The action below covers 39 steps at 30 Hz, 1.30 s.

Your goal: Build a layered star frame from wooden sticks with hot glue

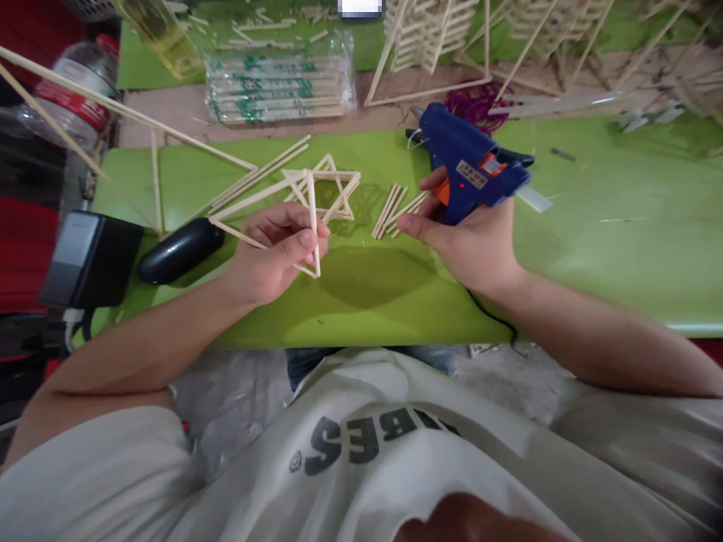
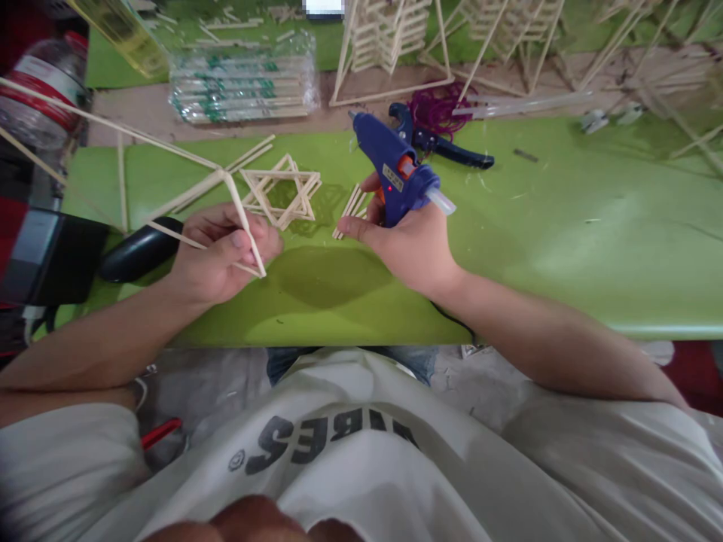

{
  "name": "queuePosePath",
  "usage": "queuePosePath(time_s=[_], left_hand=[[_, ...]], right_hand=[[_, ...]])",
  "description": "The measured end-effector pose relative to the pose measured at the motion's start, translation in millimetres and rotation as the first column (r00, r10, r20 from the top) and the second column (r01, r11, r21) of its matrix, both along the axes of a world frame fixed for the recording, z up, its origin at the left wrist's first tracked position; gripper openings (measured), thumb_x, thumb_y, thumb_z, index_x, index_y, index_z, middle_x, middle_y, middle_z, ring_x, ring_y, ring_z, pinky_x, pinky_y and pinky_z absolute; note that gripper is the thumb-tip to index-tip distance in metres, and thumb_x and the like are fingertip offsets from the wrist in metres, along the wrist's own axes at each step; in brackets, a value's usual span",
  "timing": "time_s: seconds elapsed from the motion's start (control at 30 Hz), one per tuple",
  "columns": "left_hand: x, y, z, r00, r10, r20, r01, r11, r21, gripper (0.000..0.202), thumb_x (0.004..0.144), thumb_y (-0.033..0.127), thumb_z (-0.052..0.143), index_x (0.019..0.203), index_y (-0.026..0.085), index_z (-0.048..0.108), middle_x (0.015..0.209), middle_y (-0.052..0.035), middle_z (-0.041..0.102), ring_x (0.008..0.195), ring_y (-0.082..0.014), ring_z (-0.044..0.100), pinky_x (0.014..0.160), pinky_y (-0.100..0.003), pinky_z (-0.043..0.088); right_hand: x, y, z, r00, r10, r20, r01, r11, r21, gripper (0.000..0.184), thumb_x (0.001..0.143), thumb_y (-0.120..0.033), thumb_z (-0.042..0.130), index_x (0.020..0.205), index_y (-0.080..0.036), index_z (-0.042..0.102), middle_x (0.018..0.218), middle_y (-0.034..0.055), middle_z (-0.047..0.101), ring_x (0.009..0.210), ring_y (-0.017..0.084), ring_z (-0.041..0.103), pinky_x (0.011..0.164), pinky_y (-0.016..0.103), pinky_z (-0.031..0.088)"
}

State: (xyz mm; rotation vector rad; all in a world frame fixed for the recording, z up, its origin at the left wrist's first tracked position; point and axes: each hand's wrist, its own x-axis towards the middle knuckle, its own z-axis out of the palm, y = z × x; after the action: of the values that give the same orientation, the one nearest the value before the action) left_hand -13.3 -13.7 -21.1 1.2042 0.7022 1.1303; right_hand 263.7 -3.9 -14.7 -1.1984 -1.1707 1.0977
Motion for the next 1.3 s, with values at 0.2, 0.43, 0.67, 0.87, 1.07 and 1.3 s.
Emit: queuePosePath(time_s=[0.2,0.43,0.67,0.87,1.07,1.3], left_hand=[[1,-2,-14.2,0.995,0.074,-0.061,-0.073,0.997,0.012,0.023,0.098,0.051,0.097,0.105,0.030,0.089,0.065,0.0032,0.065,0.055,-0.0117,0.060,0.052,-0.026,0.053],[20,-10,-17.2,0.976,0.134,-0.170,-0.127,0.991,0.050,0.033,0.099,0.057,0.096,0.109,0.027,0.086,0.080,-0.0004,0.074,0.066,-0.0132,0.065,0.060,-0.026,0.058],[35,-26,0.4,0.984,0.118,-0.136,-0.100,0.986,0.137,0.017,0.107,0.038,0.091,0.110,0.023,0.084,0.087,0.0011,0.074,0.061,-0.0063,0.061,0.052,-0.018,0.052],[32,-21,-11.0,0.998,0.053,-0.022,-0.045,0.961,0.273,0.026,0.101,0.032,0.097,0.121,0.025,0.083,0.091,0.0015,0.075,0.064,-0.0069,0.070,0.056,-0.015,0.062],[24,-16,-9.6,0.999,0.001,0.037,-0.013,0.941,0.339,0.041,0.101,0.031,0.096,0.139,0.023,0.082,0.107,-0.0044,0.083,0.084,-0.0137,0.084,0.074,-0.021,0.075],[-4,-4,-7.6,0.994,0.054,0.097,-0.088,0.915,0.394,0.037,0.109,0.035,0.086,0.141,0.017,0.085,0.111,-0.0087,0.087,0.086,-0.0158,0.086,0.072,-0.023,0.075]], right_hand=[[-13,-12,3.6,0.991,0.092,-0.095,-0.099,0.992,-0.077,0.045,0.070,-0.014,0.109,0.097,-0.028,0.076,0.077,-0.0066,0.067,0.069,0.014,0.068,0.064,0.032,0.064],[-28,-25,-0.3,0.933,0.297,-0.205,-0.321,0.942,-0.095,0.047,0.073,-0.022,0.109,0.106,-0.027,0.076,0.089,-0.0004,0.084,0.084,0.022,0.085,0.084,0.042,0.078],[-34,-26,-3.9,0.897,0.343,-0.279,-0.382,0.919,-0.101,0.070,0.061,-0.048,0.119,0.106,-0.029,0.069,0.085,-0.0037,0.083,0.081,0.022,0.085,0.079,0.043,0.080],[-30,-29,-3.8,0.872,0.360,-0.332,-0.413,0.905,-0.104,0.068,0.061,-0.040,0.121,0.108,-0.027,0.073,0.085,-0.0032,0.084,0.078,0.020,0.084,0.078,0.037,0.077],[-19,-27,-7.5,0.928,0.261,-0.267,-0.286,0.956,-0.057,0.060,0.067,-0.032,0.117,0.110,-0.027,0.076,0.086,-0.0035,0.083,0.078,0.018,0.080,0.079,0.038,0.074],[2,-20,9.8,0.957,0.191,-0.219,-0.195,0.981,0.000,0.049,0.072,-0.024,0.113,0.106,-0.031,0.078,0.086,-0.0035,0.080,0.076,0.019,0.078,0.078,0.040,0.075]])
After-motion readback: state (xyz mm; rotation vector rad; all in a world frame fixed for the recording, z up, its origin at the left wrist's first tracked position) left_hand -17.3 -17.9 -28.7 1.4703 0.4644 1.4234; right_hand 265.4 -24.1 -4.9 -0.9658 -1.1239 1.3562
